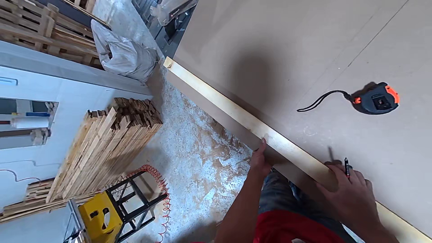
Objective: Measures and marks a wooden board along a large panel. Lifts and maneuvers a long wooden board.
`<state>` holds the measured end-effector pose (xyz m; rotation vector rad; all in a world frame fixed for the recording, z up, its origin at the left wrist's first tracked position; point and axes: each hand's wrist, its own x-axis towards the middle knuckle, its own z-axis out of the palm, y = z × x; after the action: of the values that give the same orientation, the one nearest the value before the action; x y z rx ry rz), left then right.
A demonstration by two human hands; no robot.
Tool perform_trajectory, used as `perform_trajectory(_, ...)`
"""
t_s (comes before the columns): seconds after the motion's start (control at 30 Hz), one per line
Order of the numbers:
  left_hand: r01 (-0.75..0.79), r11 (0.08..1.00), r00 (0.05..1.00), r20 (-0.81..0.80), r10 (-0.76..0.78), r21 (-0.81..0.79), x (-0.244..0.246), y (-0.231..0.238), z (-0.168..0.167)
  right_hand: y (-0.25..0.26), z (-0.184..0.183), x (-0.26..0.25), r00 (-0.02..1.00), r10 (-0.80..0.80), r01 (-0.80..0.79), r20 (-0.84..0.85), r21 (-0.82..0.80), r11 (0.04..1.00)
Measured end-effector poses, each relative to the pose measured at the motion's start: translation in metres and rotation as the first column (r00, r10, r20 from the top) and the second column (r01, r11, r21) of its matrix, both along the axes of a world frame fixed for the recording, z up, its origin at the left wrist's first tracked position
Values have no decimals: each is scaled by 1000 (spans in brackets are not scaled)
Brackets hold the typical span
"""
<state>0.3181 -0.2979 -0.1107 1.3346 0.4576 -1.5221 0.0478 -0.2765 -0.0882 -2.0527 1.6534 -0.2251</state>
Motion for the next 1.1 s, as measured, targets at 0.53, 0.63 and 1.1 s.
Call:
perform_trajectory(0.53, -15, 1000, 991, 134, 15, -2, -6, -2, 4, -3, 7, 4, 995, -63, 56, 76, 83, 995)
perform_trajectory(0.63, 7, 1000, 990, 140, -6, -5, -8, -2, 4, -6, 9, 4, 994, -79, 71, 70, 111, 991)
perform_trajectory(1.1, 282, 952, 947, 196, -256, -117, -11, -6, 5, -20, 23, 14, 983, -159, 178, -96, 244, 953)
